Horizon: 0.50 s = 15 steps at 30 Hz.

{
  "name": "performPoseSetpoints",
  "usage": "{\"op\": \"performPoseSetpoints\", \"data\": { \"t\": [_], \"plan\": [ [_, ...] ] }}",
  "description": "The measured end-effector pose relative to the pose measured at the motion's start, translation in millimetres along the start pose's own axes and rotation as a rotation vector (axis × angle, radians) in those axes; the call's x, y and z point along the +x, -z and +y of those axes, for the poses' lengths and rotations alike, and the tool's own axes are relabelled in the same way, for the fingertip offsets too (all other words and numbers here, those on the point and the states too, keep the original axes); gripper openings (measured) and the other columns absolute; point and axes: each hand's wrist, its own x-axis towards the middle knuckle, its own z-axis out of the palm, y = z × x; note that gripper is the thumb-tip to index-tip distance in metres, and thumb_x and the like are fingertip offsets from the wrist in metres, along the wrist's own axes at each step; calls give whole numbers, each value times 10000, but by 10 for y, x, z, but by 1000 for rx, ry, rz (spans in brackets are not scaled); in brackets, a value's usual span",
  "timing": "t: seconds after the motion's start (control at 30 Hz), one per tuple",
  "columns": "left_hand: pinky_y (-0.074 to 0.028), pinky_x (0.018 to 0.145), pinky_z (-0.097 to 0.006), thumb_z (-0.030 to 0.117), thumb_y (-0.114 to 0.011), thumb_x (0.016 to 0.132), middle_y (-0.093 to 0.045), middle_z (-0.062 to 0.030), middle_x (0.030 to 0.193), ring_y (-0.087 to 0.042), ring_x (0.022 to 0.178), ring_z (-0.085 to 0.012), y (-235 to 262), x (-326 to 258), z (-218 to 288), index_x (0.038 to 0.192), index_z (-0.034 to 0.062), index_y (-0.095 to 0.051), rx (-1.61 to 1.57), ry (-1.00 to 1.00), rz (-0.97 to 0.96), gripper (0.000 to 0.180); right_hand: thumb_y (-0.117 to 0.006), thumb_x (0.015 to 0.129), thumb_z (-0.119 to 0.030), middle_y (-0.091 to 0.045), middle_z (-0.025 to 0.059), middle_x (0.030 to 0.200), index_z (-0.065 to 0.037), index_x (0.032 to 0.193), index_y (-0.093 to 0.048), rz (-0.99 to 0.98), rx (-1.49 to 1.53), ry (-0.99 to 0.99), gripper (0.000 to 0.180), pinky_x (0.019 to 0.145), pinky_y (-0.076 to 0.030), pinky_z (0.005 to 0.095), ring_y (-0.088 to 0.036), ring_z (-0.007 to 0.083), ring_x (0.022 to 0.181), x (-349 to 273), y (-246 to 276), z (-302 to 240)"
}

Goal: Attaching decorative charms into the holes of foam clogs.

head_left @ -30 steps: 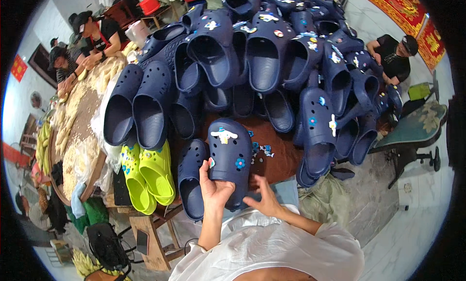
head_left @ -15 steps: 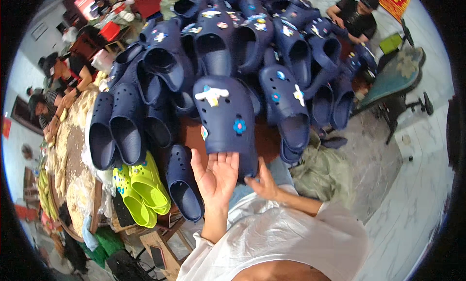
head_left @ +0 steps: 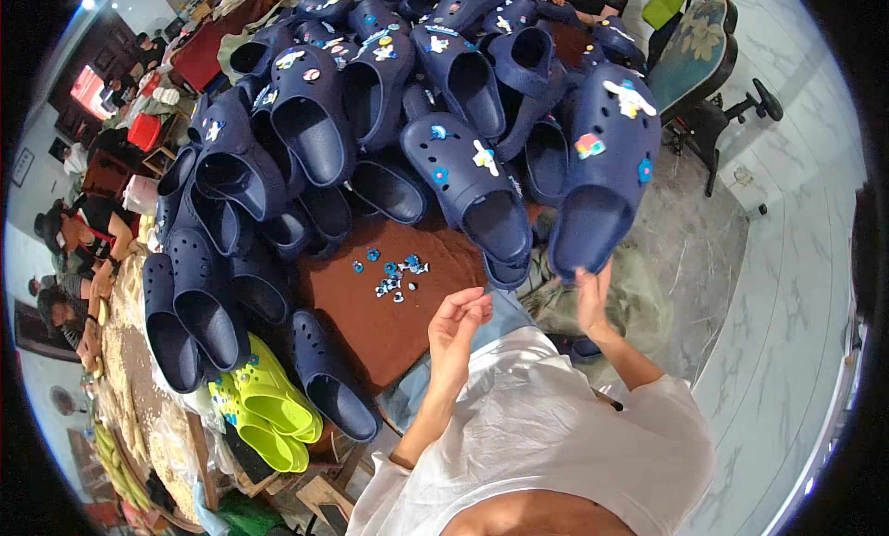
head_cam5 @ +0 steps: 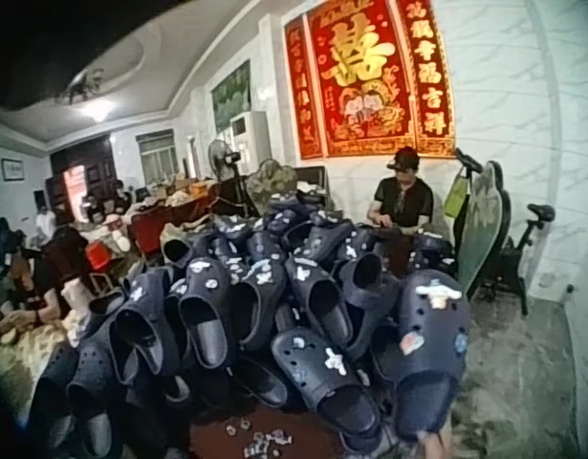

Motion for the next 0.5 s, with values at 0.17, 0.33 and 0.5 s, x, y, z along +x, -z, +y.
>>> {"op": "performPoseSetpoints", "data": {
  "t": [0.17, 0.33, 0.5],
  "plan": [
    [-499, 838, -287, 92, -571, 918, -655, -91, 1052, -612, 928, -126, 65, 45, -242, 1135, 10, -582, 49, 49, 19, 232, -495, 852, -167, -454, 105, 1046, -57, 1264, -310, 213, 222, -136, 465, 641, -513, 369, -518, 200, 817, 197, 28, -96],
    [-483, 831, -275, 100, -580, 917, -651, -87, 1056, -604, 936, -126, 68, 124, -328, 1131, 7, -583, 114, 50, 13, 233, -489, 863, -168, -469, 117, 1001, -16, 1191, -320, 217, 195, -187, 399, 645, -514, 366, -546, 193, 745, 469, 2, 228],
    [-473, 834, -275, 101, -582, 919, -646, -83, 1059, -592, 964, -130, -37, 242, -432, 1136, 14, -582, 172, 79, -56, 234, -496, 862, -183, -489, 97, 979, -46, 1196, -334, 145, 227, -238, 396, 617, -509, 342, -540, 181, 729, 593, -93, 271]
  ]
}}
